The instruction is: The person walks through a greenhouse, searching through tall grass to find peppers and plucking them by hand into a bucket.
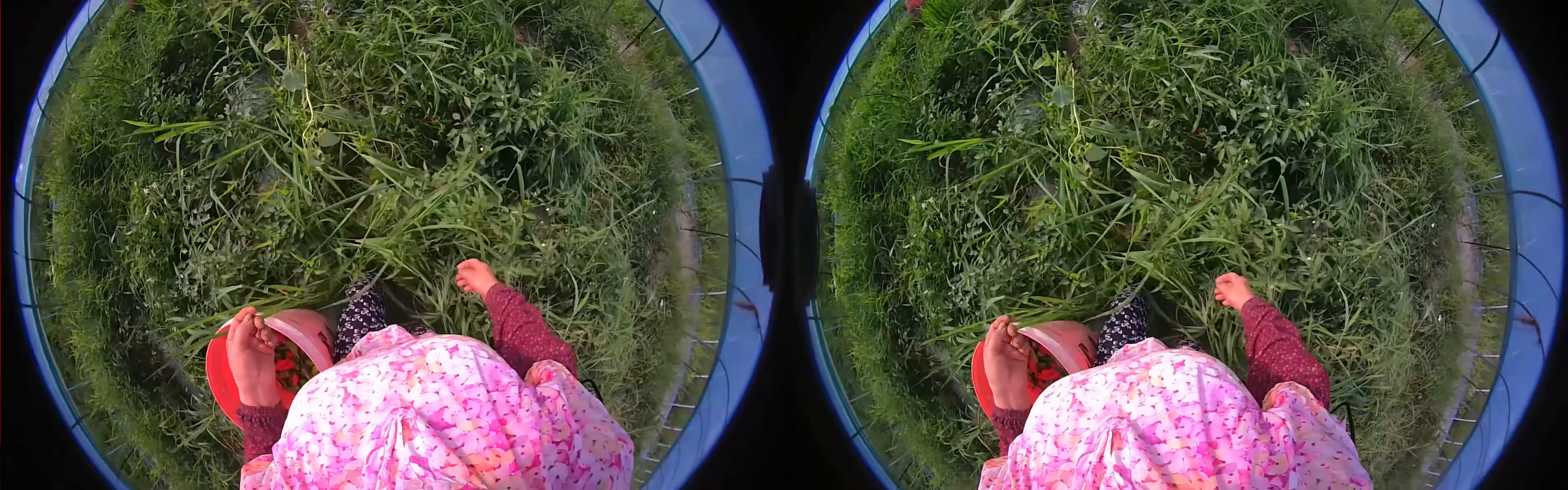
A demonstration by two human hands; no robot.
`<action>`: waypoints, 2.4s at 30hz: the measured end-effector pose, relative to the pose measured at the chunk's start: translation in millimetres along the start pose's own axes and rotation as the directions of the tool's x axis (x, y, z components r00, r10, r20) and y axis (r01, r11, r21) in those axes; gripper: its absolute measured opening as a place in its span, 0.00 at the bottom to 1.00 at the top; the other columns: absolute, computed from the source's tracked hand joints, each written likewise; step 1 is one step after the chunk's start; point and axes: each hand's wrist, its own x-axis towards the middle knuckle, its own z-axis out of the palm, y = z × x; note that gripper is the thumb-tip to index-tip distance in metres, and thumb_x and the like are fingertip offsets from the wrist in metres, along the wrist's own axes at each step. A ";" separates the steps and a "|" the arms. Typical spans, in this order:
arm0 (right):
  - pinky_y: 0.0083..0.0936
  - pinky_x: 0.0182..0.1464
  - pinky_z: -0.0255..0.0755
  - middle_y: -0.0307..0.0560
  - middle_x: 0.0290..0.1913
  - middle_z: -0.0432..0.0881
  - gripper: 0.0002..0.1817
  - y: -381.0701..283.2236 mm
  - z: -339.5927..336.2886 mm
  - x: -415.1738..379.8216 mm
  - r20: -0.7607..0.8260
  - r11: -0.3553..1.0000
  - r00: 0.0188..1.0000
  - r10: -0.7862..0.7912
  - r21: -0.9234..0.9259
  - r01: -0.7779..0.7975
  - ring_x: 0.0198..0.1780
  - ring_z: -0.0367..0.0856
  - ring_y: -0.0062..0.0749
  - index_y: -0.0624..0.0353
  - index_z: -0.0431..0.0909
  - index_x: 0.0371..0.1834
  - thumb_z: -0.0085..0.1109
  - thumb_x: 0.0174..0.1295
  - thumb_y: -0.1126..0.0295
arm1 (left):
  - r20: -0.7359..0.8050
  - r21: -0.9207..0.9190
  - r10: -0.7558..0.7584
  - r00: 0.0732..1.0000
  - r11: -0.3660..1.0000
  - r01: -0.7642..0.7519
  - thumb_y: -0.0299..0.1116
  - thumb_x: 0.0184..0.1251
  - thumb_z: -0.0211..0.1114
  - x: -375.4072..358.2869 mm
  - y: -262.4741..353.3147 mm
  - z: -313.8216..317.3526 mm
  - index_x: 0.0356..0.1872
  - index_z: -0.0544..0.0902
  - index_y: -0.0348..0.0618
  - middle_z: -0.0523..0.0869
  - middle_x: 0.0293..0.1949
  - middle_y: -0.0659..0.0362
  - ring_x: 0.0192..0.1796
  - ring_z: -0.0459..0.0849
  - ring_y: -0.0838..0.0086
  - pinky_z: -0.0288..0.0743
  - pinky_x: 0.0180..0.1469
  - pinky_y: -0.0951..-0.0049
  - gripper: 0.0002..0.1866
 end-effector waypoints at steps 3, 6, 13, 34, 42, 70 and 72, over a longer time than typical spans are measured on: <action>0.18 0.26 0.70 0.42 0.32 0.79 0.10 -55.3 14.1 24.2 0.053 0.999 0.999 -0.012 -0.031 0.014 0.28 0.78 0.22 0.58 0.72 0.41 0.50 0.58 0.67 | 0.017 -0.002 0.035 0.999 0.999 -0.035 0.25 0.62 0.50 36.0 41.4 24.6 0.41 0.72 0.36 0.76 0.27 0.61 0.24 0.71 0.79 0.67 0.26 0.81 0.09; 0.17 0.25 0.70 0.41 0.30 0.79 0.10 -104.6 18.8 30.5 -0.011 0.999 1.000 -0.024 -0.035 0.024 0.26 0.77 0.21 0.59 0.73 0.40 0.50 0.58 0.67 | 0.046 0.020 0.052 0.998 0.998 -0.052 0.26 0.62 0.50 63.3 71.6 51.0 0.41 0.73 0.37 0.76 0.26 0.62 0.24 0.71 0.80 0.66 0.27 0.81 0.09; 0.19 0.26 0.70 0.42 0.32 0.80 0.10 -138.4 -4.9 47.6 -0.139 0.999 0.990 0.015 0.050 -0.008 0.29 0.79 0.24 0.58 0.73 0.41 0.49 0.58 0.67 | 0.115 0.114 0.004 0.993 0.993 -0.017 0.26 0.62 0.50 106.6 105.4 103.0 0.40 0.73 0.36 0.75 0.25 0.62 0.23 0.71 0.81 0.66 0.26 0.81 0.08; 0.23 0.27 0.73 0.46 0.34 0.80 0.12 -282.0 -85.5 219.1 -0.069 0.970 0.968 0.243 0.034 -0.241 0.29 0.80 0.28 0.58 0.71 0.44 0.48 0.59 0.67 | 0.001 0.142 -0.057 0.998 0.988 0.057 0.26 0.61 0.52 364.0 114.7 306.1 0.36 0.76 0.38 0.77 0.23 0.61 0.21 0.72 0.79 0.67 0.25 0.80 0.06; 0.25 0.27 0.74 0.47 0.36 0.79 0.12 -403.0 -186.7 287.6 -0.076 0.914 0.921 0.383 -0.115 -0.390 0.30 0.80 0.30 0.56 0.70 0.45 0.47 0.60 0.68 | -0.095 0.047 -0.030 0.995 0.998 0.035 0.25 0.61 0.50 411.5 161.5 437.0 0.38 0.75 0.38 0.76 0.24 0.62 0.22 0.72 0.79 0.67 0.25 0.80 0.07; 0.25 0.24 0.73 0.50 0.33 0.77 0.14 -572.9 -195.6 432.6 -0.299 0.961 0.926 0.231 0.222 -0.168 0.28 0.79 0.33 0.59 0.69 0.47 0.48 0.57 0.71 | 0.172 0.089 0.072 0.982 0.992 -0.088 0.25 0.61 0.51 667.6 291.3 554.5 0.37 0.76 0.37 0.77 0.24 0.61 0.21 0.72 0.80 0.69 0.25 0.80 0.07; 0.26 0.22 0.72 0.49 0.33 0.77 0.13 -616.0 -162.7 465.8 -0.317 0.957 0.916 0.246 0.232 -0.176 0.26 0.78 0.32 0.57 0.69 0.46 0.48 0.58 0.70 | 0.106 0.093 0.076 0.992 0.992 -0.086 0.26 0.62 0.51 713.6 312.1 531.7 0.37 0.75 0.37 0.77 0.24 0.61 0.21 0.72 0.79 0.69 0.25 0.80 0.07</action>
